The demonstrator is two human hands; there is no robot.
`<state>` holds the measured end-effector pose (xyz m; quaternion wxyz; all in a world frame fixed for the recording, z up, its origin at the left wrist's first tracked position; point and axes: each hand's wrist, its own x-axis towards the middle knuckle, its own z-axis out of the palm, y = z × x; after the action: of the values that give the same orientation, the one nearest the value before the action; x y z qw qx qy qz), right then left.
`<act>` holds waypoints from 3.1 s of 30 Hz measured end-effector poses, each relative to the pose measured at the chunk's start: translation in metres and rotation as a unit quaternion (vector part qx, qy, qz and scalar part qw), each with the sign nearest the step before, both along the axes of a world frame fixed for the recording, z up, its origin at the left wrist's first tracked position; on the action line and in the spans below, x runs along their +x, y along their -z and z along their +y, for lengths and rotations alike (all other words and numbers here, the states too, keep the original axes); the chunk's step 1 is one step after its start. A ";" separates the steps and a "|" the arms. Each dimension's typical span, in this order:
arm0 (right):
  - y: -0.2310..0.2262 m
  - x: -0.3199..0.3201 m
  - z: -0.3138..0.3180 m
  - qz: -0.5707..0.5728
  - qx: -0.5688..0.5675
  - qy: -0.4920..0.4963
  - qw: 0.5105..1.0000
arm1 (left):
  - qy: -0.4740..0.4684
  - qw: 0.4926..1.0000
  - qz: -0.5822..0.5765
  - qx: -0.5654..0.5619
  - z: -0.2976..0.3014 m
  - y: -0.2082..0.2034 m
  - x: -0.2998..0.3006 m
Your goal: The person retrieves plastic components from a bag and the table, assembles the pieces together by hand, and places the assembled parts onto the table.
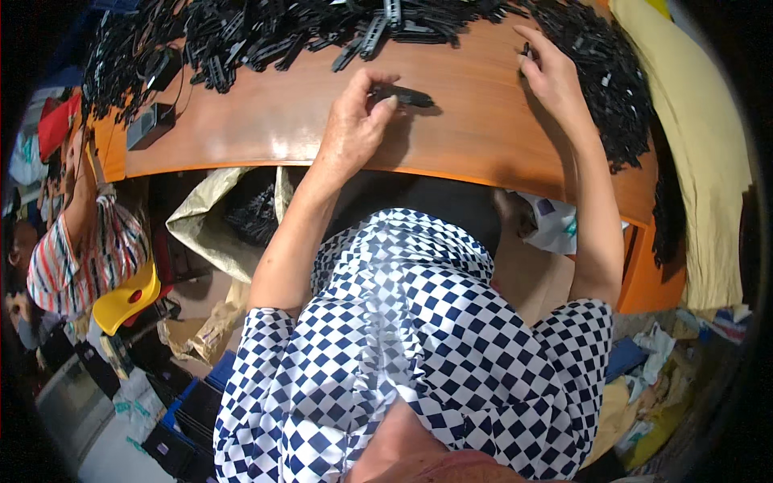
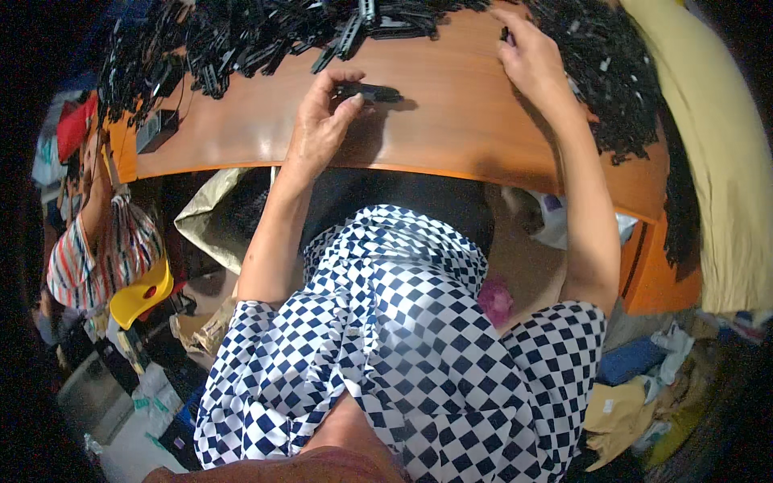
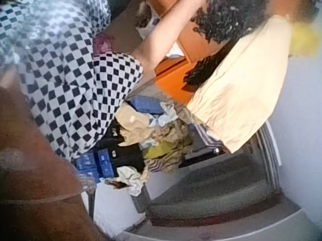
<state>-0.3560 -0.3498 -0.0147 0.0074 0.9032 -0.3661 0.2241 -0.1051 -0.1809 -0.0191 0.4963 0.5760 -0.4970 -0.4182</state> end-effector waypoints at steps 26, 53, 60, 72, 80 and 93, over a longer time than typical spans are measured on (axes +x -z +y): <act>-0.017 0.114 0.159 -0.458 0.313 -0.093 0.827 | -0.033 0.964 0.262 0.004 0.040 -0.022 0.008; -0.027 0.110 0.172 -0.354 0.338 -0.003 0.872 | -0.060 0.921 0.382 -0.046 0.049 -0.007 0.002; -0.032 0.114 0.176 -0.356 0.446 -0.062 0.819 | -0.003 0.929 0.361 -0.080 0.055 -0.008 0.007; -0.009 0.107 0.174 -0.354 0.431 -0.013 0.830 | 0.012 0.905 0.422 -0.044 0.041 -0.011 -0.012; -0.017 0.008 0.147 -0.262 0.242 0.121 0.926 | -0.046 0.999 0.014 0.010 0.001 -0.038 0.019; -0.015 -0.086 0.060 0.002 -0.121 0.177 0.977 | -0.009 0.820 -0.569 -0.052 -0.041 -0.056 0.030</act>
<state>-0.4424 -0.2902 -0.0001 0.1570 0.8165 -0.4907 0.2604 -0.0753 -0.2216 0.0368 0.1577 0.6897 -0.7066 0.0152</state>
